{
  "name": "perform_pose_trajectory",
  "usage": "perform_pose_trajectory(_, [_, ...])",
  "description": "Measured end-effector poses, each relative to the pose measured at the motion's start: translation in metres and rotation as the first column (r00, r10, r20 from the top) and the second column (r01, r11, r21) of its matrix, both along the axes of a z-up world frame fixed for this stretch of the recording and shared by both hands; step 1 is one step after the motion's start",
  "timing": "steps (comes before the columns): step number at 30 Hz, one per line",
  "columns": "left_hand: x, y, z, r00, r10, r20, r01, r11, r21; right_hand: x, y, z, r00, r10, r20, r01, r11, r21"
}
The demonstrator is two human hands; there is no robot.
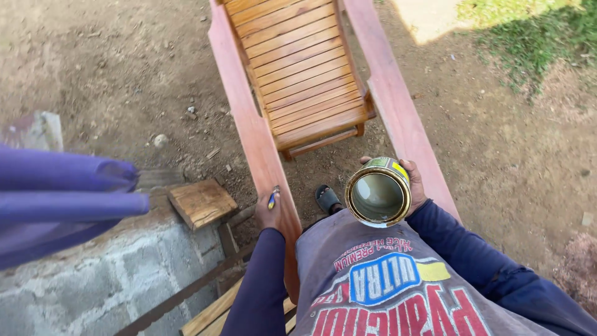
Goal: The person applies wood stain to a wooden slatted chair with a brush, holding a stain can in the other hand. They brush the armrests, frame, and seat slats, moving around the chair to coat different surfaces.
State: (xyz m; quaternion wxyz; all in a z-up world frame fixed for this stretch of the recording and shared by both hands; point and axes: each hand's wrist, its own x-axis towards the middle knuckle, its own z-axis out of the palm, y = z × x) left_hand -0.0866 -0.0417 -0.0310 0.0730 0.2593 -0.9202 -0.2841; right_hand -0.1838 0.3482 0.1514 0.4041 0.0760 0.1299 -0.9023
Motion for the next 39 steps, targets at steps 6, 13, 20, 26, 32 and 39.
perform_pose_trajectory(6, [0.052, 0.036, 0.031, 0.99, -0.139, 0.033, 0.132, 0.978, 0.159, 0.013, 0.039, 0.002, 0.995, -0.095, 0.006, 0.095, 0.99, -0.102])
perform_pose_trajectory(13, [0.086, 0.058, 0.023, 0.966, -0.187, 0.177, 0.167, 0.979, 0.12, 0.05, 0.119, -0.028, 0.969, -0.224, 0.104, 0.242, 0.946, -0.217])
perform_pose_trajectory(20, [0.083, 0.113, -0.018, 0.811, -0.2, 0.55, 0.097, 0.973, 0.21, 0.084, 0.196, -0.021, 0.98, -0.191, 0.048, 0.195, 0.972, -0.128])
perform_pose_trajectory(26, [0.028, 0.256, 0.063, 0.854, -0.309, 0.418, 0.184, 0.932, 0.311, 0.116, 0.259, -0.039, 0.967, -0.25, 0.043, 0.254, 0.948, -0.19])
perform_pose_trajectory(32, [-0.042, 0.361, 0.077, 0.754, -0.604, 0.26, 0.48, 0.776, 0.409, 0.15, 0.286, -0.022, 0.933, -0.359, 0.034, 0.356, 0.902, -0.245])
perform_pose_trajectory(39, [-0.105, 0.413, 0.061, 0.603, -0.709, 0.367, 0.658, 0.701, 0.274, 0.194, 0.301, 0.001, 0.879, -0.458, 0.13, 0.476, 0.859, -0.189])
